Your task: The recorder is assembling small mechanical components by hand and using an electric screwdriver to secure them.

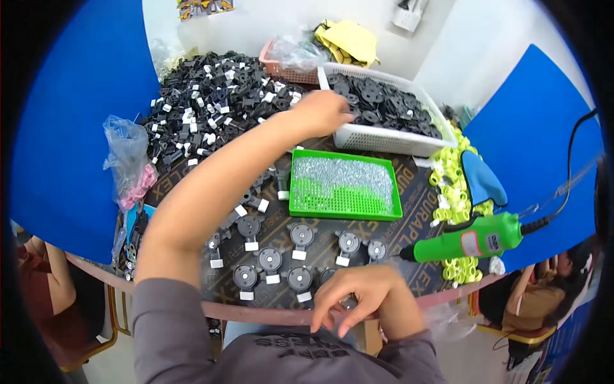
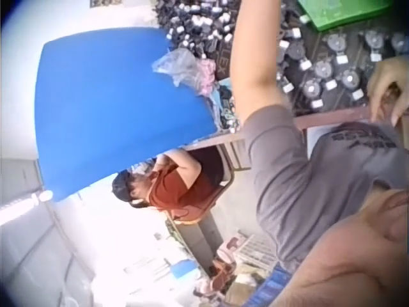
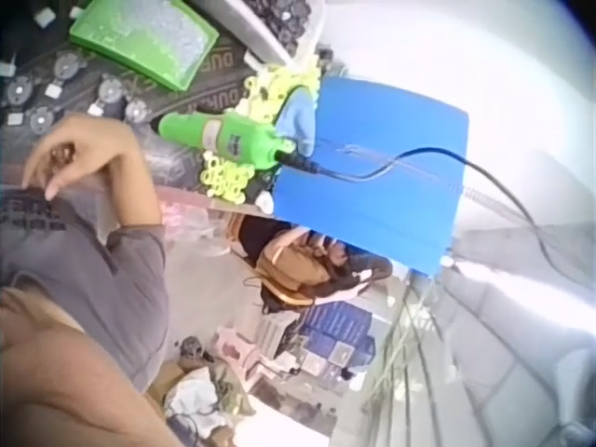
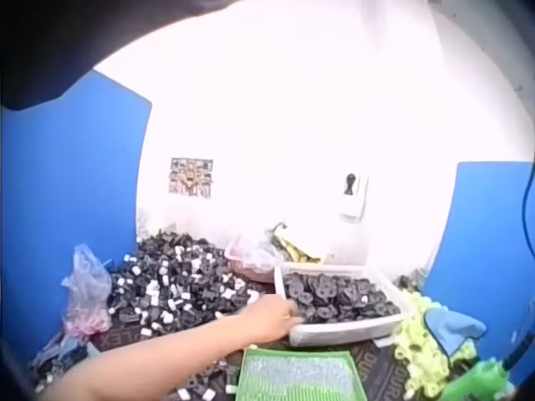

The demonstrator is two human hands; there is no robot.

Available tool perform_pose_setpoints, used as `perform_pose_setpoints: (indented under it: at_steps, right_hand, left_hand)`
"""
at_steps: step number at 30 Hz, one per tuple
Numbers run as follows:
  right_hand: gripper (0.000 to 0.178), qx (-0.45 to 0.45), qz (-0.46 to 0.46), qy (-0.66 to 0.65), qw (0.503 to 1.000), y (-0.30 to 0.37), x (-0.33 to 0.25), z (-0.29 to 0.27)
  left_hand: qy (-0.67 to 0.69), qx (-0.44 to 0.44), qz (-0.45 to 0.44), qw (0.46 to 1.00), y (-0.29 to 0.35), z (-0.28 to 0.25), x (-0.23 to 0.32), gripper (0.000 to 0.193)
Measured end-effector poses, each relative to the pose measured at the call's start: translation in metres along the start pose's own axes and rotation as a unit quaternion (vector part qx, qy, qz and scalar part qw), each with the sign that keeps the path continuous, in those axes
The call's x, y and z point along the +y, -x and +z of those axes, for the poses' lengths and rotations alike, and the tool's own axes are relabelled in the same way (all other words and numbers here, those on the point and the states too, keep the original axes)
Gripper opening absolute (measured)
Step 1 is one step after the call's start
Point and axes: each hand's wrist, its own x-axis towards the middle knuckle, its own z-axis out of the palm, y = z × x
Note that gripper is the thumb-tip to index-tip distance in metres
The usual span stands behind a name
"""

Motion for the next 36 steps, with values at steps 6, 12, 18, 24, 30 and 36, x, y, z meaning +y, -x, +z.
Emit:
perform_pose_setpoints:
  at_steps: [6,12,18,24,30,36]
  right_hand:
    - [0.049,-0.052,-0.067,-0.052,0.995,0.022,0.01,-0.009]
    - [0.05,-0.04,-0.064,-0.067,0.995,0.022,0.007,-0.012]
    - [0.049,0.017,-0.054,-0.013,0.998,0.022,0.012,-0.014]
    - [0.022,0.347,0.019,-0.082,0.934,0.005,0.007,0.007]
    - [0.042,0.463,-0.002,0.054,0.885,-0.044,0.001,0.037]
    - [0.021,0.471,0.04,0.183,0.862,-0.095,0.006,0.055]
  left_hand:
    - [-0.068,-0.109,-0.114,0.985,-0.105,0.077,-0.007,0.032]
    - [-0.082,-0.047,0.0,0.996,-0.102,0.072,-0.04,0.024]
    - [0.303,0.104,-0.099,0.942,-0.051,-0.018,-0.036,0.033]
    - [0.28,0.103,-0.13,0.946,0.159,-0.114,0.032,0.027]
    - [0.641,0.162,-0.153,0.734,0.319,-0.041,0.088,0.019]
    - [0.751,0.258,-0.221,0.566,0.344,0.011,0.108,0.024]
